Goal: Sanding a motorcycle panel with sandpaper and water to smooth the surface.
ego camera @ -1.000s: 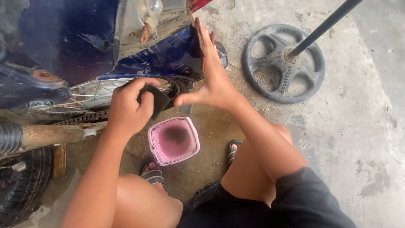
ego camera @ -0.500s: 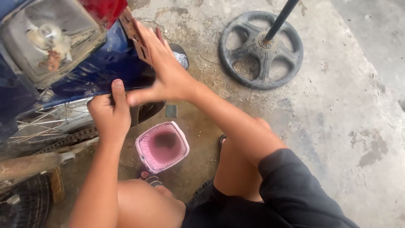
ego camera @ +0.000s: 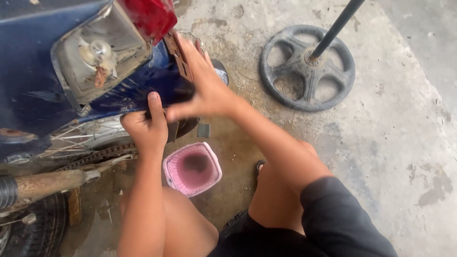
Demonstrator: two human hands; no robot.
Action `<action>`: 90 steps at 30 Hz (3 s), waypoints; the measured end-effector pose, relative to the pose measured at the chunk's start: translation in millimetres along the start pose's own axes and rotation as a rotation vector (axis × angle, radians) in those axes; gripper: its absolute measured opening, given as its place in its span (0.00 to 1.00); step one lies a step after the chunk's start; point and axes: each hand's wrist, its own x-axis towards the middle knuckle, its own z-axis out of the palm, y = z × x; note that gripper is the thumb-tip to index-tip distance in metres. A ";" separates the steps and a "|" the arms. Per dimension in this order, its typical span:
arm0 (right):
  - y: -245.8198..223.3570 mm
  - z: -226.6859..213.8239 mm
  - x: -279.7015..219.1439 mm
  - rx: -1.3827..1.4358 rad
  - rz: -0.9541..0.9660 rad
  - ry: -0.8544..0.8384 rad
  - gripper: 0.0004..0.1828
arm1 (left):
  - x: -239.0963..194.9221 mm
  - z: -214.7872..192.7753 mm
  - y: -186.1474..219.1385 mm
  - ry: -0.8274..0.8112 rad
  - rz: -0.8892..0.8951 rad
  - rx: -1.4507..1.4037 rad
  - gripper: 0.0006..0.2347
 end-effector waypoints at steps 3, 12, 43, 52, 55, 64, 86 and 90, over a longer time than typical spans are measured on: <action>8.7 1.3 14.6 0.176 -0.073 0.010 0.66 | 11.9 7.9 0.5 0.063 0.243 -0.018 0.18; 2.1 -0.7 15.4 0.153 0.066 -0.041 0.73 | 12.6 10.9 -11.0 0.047 0.260 -0.033 0.16; -8.4 9.4 -8.9 0.084 -0.104 0.002 0.73 | 12.2 -4.2 5.4 -0.071 0.125 -0.048 0.15; -11.2 12.5 -8.8 0.093 -0.108 0.003 0.72 | 22.8 -15.7 16.8 -0.155 0.147 -0.094 0.13; 7.7 20.0 5.7 0.076 0.061 0.015 0.69 | 15.1 -15.6 16.3 -0.156 0.202 -0.101 0.14; 7.8 24.4 -2.9 0.077 0.040 0.072 0.68 | 10.9 -13.1 15.2 -0.135 0.157 -0.112 0.13; -19.1 10.5 -16.7 0.047 0.028 -0.050 0.82 | 10.6 -12.9 13.7 -0.140 0.061 -0.019 0.15; 19.4 14.3 9.3 0.007 0.066 -0.061 0.77 | 8.3 -8.8 9.0 -0.107 0.077 -0.040 0.15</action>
